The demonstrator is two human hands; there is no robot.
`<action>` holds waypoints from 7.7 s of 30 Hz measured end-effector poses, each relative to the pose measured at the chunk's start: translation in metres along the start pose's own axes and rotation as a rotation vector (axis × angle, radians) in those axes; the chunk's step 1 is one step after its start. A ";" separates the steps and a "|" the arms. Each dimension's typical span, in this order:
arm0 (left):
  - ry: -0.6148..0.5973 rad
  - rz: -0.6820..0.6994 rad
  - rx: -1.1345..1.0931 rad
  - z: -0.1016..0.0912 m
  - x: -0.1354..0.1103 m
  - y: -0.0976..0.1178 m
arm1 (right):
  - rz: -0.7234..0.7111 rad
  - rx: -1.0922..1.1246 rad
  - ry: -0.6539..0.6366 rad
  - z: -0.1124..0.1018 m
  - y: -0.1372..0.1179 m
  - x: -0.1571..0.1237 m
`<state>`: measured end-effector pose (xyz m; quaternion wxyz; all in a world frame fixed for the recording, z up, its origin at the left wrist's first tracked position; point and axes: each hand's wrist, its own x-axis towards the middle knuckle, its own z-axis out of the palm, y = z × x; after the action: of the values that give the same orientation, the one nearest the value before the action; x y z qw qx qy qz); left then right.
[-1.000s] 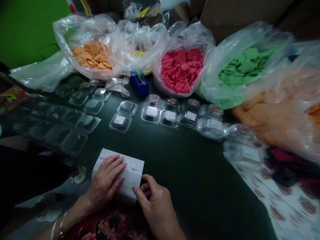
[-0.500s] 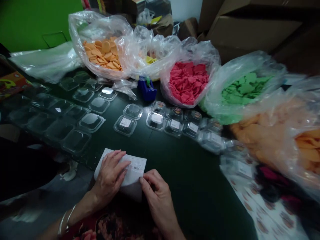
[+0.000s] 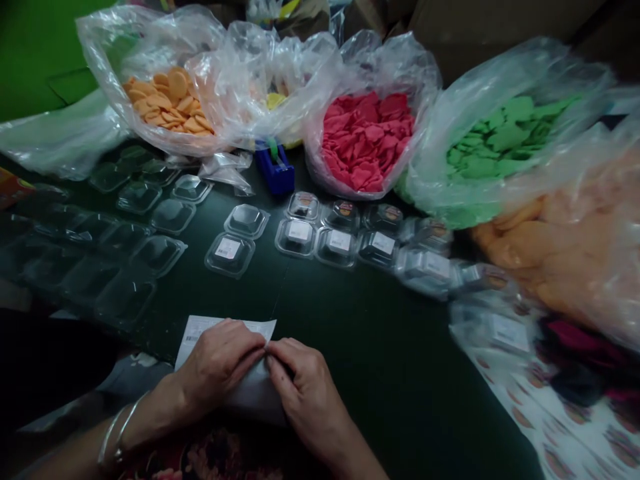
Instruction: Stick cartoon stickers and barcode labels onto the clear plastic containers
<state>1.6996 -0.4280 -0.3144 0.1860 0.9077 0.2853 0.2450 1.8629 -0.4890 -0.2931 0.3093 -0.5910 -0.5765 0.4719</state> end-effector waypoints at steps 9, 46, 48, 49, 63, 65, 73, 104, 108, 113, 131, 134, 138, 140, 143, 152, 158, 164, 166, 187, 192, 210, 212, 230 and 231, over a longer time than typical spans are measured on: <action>0.090 -0.251 -0.138 -0.013 0.020 -0.013 | 0.002 -0.163 0.050 -0.003 0.012 0.011; -0.141 -0.194 -0.052 -0.042 0.004 -0.021 | -0.132 -0.111 -0.193 0.002 -0.016 0.046; -0.183 -0.182 -0.027 -0.043 0.004 -0.019 | -0.140 -0.128 -0.181 0.002 -0.017 0.044; -0.196 -0.181 -0.020 -0.042 0.003 -0.019 | -0.132 -0.123 -0.172 0.003 -0.017 0.043; -0.141 -0.383 -0.404 -0.030 0.013 -0.012 | 0.157 0.281 -0.129 -0.006 -0.003 0.022; -0.129 -0.398 -0.512 -0.033 0.011 -0.012 | 0.213 0.384 -0.095 -0.010 0.000 0.018; 0.044 -0.232 -0.385 -0.008 -0.021 -0.007 | 0.316 0.599 -0.046 0.004 0.003 0.000; 0.013 -0.343 -0.366 -0.014 -0.008 -0.005 | 0.281 0.381 -0.137 -0.003 0.001 0.007; 0.015 -0.247 -0.254 -0.011 -0.008 -0.002 | 0.230 0.354 -0.143 -0.004 -0.003 0.010; 0.030 -0.171 -0.093 -0.009 -0.005 -0.001 | 0.100 0.183 -0.092 -0.003 -0.014 0.011; 0.403 -0.448 0.046 -0.038 0.000 -0.037 | 0.066 -0.065 0.186 -0.019 -0.022 0.016; 0.424 -0.271 0.162 -0.034 -0.001 -0.026 | 0.209 0.396 -0.194 0.003 -0.035 0.049; 0.234 -0.105 0.082 -0.045 -0.012 -0.019 | 0.325 0.590 -0.229 0.019 -0.029 0.080; 0.212 -0.169 -0.071 -0.059 -0.019 -0.023 | 0.340 0.548 -0.284 0.018 -0.026 0.083; 0.250 -0.445 -0.277 -0.080 -0.022 -0.033 | 0.321 0.437 -0.377 0.017 -0.029 0.084; 0.214 -0.739 -0.490 -0.119 -0.058 -0.063 | 0.053 0.060 -0.576 0.048 -0.057 0.106; 0.144 -0.805 -0.236 -0.172 -0.092 -0.100 | -0.233 -0.278 -0.454 0.066 -0.061 0.124; 0.010 -0.721 -0.096 -0.175 -0.077 -0.112 | -0.326 -0.394 -0.466 0.082 -0.070 0.131; -0.011 -0.710 -0.092 -0.172 -0.075 -0.115 | -0.332 -0.419 -0.473 0.084 -0.069 0.131; -0.031 -0.673 0.041 -0.156 -0.073 -0.122 | -0.552 -0.567 -0.435 0.106 -0.076 0.130; -0.039 -0.672 0.102 -0.152 -0.072 -0.121 | -0.554 -0.871 -0.514 0.125 -0.092 0.141; 0.034 -0.432 0.344 -0.120 -0.080 -0.120 | -0.522 -0.584 -0.172 0.038 -0.078 0.121; 0.091 -0.409 0.375 -0.120 -0.075 -0.113 | -0.360 -0.554 0.028 -0.003 -0.061 0.090; 0.044 -0.210 -0.330 -0.018 -0.036 -0.020 | 0.225 -0.269 -0.152 -0.020 -0.009 0.012; 0.030 -0.203 -0.344 -0.019 -0.036 -0.018 | 0.235 -0.175 -0.200 -0.026 -0.009 0.015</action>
<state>1.6555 -0.4319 -0.3200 0.3578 0.8254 0.3323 0.2833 1.8815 -0.4683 -0.2788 0.1407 -0.6292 -0.5701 0.5092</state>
